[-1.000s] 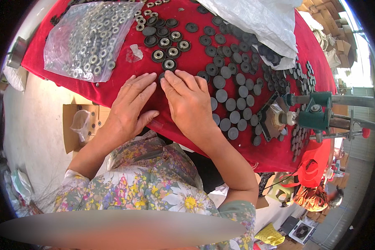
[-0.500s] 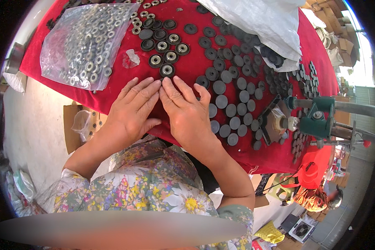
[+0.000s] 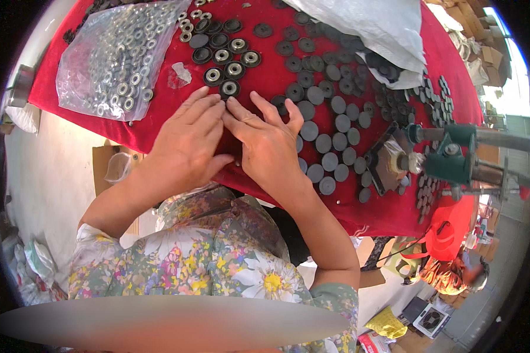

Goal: The person assembles metal rings into circular rubber discs by hand on a workbench.

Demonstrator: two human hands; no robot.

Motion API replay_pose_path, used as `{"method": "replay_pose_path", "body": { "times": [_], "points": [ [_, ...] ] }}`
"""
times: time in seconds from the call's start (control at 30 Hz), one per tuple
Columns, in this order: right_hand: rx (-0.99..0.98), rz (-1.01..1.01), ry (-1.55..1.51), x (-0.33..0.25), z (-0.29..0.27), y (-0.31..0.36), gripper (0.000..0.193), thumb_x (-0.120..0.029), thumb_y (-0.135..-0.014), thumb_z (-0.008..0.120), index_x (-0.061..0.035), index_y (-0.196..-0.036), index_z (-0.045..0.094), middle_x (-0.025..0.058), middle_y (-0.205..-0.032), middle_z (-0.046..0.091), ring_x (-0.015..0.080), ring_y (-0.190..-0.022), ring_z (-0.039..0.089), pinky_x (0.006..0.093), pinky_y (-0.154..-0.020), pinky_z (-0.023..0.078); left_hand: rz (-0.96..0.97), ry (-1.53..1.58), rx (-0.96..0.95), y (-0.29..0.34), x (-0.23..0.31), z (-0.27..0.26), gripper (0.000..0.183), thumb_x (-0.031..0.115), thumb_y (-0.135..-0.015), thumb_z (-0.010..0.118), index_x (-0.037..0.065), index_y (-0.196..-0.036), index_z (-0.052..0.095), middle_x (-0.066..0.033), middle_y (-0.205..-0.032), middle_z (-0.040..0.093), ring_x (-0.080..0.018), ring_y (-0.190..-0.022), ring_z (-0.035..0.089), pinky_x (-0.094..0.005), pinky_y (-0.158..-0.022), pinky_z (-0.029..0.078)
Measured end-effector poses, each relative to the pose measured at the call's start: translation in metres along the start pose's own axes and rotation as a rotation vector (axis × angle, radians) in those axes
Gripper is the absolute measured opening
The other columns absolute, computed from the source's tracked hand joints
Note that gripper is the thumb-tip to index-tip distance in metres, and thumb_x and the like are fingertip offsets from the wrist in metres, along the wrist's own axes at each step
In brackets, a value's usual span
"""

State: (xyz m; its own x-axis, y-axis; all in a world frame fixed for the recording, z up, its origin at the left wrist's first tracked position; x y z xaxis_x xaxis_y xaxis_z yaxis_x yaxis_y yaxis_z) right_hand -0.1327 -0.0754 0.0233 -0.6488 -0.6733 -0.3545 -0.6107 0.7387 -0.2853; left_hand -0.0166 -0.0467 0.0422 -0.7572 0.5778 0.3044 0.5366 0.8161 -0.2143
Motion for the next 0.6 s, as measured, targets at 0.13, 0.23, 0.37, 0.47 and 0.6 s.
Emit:
{"method": "replay_pose_path", "body": {
  "times": [0.13, 0.23, 0.37, 0.47, 0.6],
  "points": [
    [0.060, -0.012, -0.104, 0.009, -0.016, 0.000, 0.048, -0.001, -0.084, 0.061, -0.0159, -0.128, 0.072, 0.0032, -0.137, 0.068, 0.0264, -0.136, 0.052, 0.0552, -0.112, 0.026, -0.073, 0.118, 0.094, 0.031, -0.017, 0.001, 0.077, 0.027, -0.074, 0.084, -0.005, -0.138, 0.053, -0.0222, -0.155, 0.044, -0.0410, -0.142, 0.044, -0.0526, -0.120, 0.034],
    [0.113, -0.062, -0.021, 0.001, -0.017, 0.004, 0.049, 0.000, -0.082, 0.061, -0.0159, -0.127, 0.072, 0.0031, -0.136, 0.068, 0.0260, -0.136, 0.051, 0.0551, -0.111, 0.028, -0.096, 0.133, 0.219, 0.040, -0.012, 0.000, 0.078, 0.030, -0.076, 0.083, -0.005, -0.138, 0.053, -0.0229, -0.154, 0.045, -0.0411, -0.142, 0.044, -0.0530, -0.119, 0.035],
    [0.079, -0.131, 0.219, -0.015, -0.004, 0.004, 0.043, -0.005, -0.081, 0.066, -0.0104, -0.123, 0.072, 0.0040, -0.137, 0.066, 0.0267, -0.136, 0.051, 0.0560, -0.111, 0.028, -0.077, 0.106, 0.259, 0.033, -0.007, 0.000, 0.080, 0.037, -0.077, 0.081, -0.006, -0.138, 0.054, -0.0238, -0.152, 0.048, -0.0416, -0.140, 0.047, -0.0533, -0.119, 0.035],
    [0.042, -0.119, 0.203, -0.019, 0.001, 0.007, 0.041, -0.007, -0.084, 0.065, -0.0062, -0.124, 0.071, 0.0058, -0.137, 0.066, 0.0267, -0.136, 0.051, 0.0573, -0.112, 0.026, -0.055, 0.020, 0.215, 0.030, -0.003, 0.006, 0.084, 0.048, -0.077, 0.076, -0.009, -0.135, 0.055, -0.0253, -0.144, 0.054, -0.0421, -0.136, 0.051, -0.0556, -0.118, 0.035],
    [0.048, -0.077, 0.195, -0.019, 0.002, 0.009, 0.040, -0.008, -0.086, 0.062, -0.0049, -0.125, 0.071, 0.0074, -0.138, 0.065, 0.0253, -0.134, 0.053, 0.0568, -0.113, 0.025, -0.043, 0.003, 0.182, 0.023, 0.003, 0.001, 0.087, 0.048, -0.074, 0.079, -0.011, -0.134, 0.055, -0.0270, -0.143, 0.055, -0.0429, -0.136, 0.051, -0.0560, -0.118, 0.035]
  ]
}}
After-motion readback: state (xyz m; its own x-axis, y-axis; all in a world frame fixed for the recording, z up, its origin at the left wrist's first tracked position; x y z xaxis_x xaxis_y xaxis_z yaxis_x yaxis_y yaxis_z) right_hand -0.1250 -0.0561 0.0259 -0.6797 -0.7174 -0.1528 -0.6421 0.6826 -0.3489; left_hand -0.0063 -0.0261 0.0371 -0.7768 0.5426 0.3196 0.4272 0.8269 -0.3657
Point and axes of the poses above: each hand's wrist, its own y-axis away from the middle knuckle, its own z-axis out of the palm, x = y × z, the point moved 7 cm from there along -y, towards the middle knuckle
